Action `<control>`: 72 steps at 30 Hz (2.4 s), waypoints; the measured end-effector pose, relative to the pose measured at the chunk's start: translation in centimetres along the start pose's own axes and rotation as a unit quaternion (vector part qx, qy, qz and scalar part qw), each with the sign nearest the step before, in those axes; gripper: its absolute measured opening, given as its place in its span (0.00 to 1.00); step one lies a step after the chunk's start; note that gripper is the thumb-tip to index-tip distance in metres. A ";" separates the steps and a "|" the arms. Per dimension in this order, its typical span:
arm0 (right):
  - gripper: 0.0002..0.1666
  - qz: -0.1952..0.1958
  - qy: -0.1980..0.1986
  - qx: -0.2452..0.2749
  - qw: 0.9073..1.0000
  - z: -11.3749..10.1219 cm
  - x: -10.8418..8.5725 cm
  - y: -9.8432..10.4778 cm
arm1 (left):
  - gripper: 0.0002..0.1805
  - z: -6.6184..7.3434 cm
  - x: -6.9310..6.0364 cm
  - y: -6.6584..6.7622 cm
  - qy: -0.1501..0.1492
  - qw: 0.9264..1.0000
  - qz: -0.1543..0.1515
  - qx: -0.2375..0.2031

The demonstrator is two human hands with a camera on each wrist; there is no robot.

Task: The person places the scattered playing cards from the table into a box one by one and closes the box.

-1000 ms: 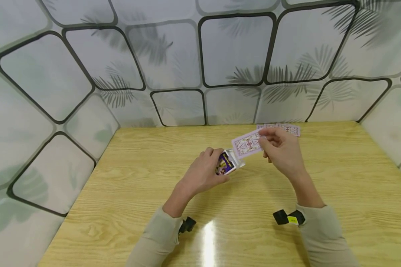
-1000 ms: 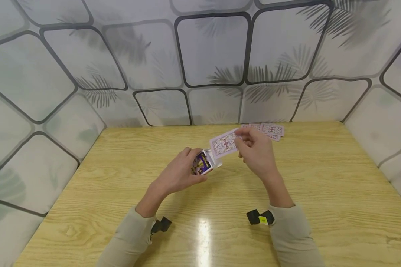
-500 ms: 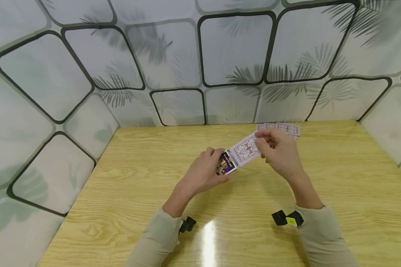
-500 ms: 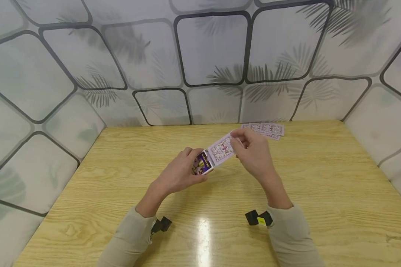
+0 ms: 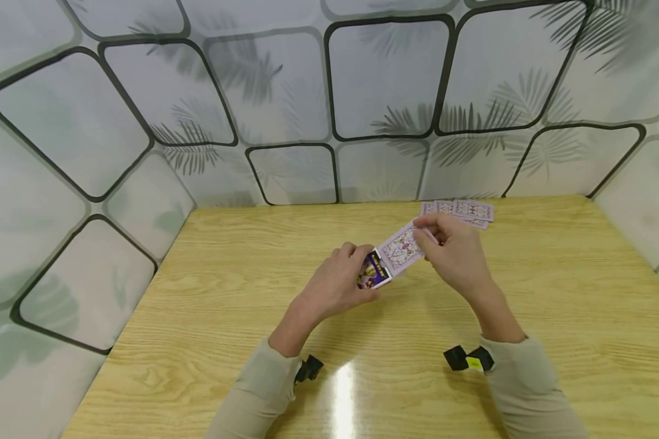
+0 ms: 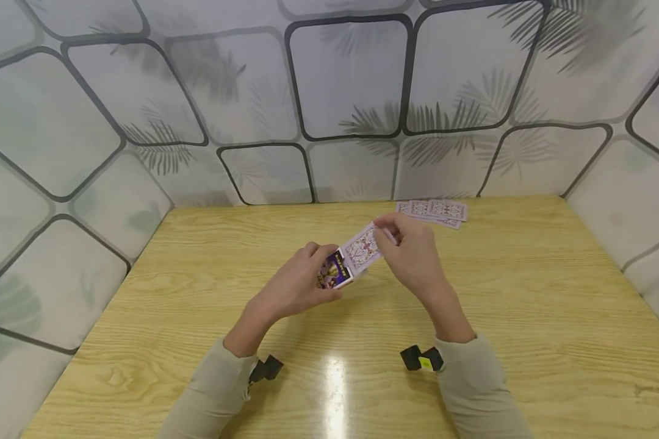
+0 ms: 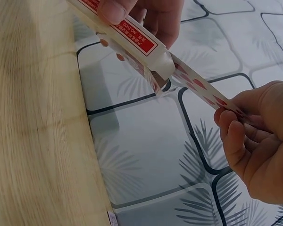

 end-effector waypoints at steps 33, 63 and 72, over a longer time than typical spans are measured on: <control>0.14 -0.047 -0.044 0.014 0.998 0.4 -0.1 -1.4 | 0.44 -0.2 0.1 0.0 0.003 1.000 0.001 0.002; 0.12 -0.066 -0.057 0.028 0.996 0.4 -0.3 -1.9 | 0.44 -0.4 0.2 0.1 0.009 1.000 0.005 0.003; 0.12 -0.073 -0.063 0.019 0.995 0.6 -0.4 -2.0 | 0.43 -0.4 0.2 0.0 0.009 1.000 0.003 0.007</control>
Point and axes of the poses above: each hand's wrist, its own x-axis towards the middle knuckle, its own y-axis out of the back of the hand, z = x × y, the point moved 9 cm from there along x, towards the middle knuckle, and after that the axes turned 14 degrees about x, right-handed, at the moved point
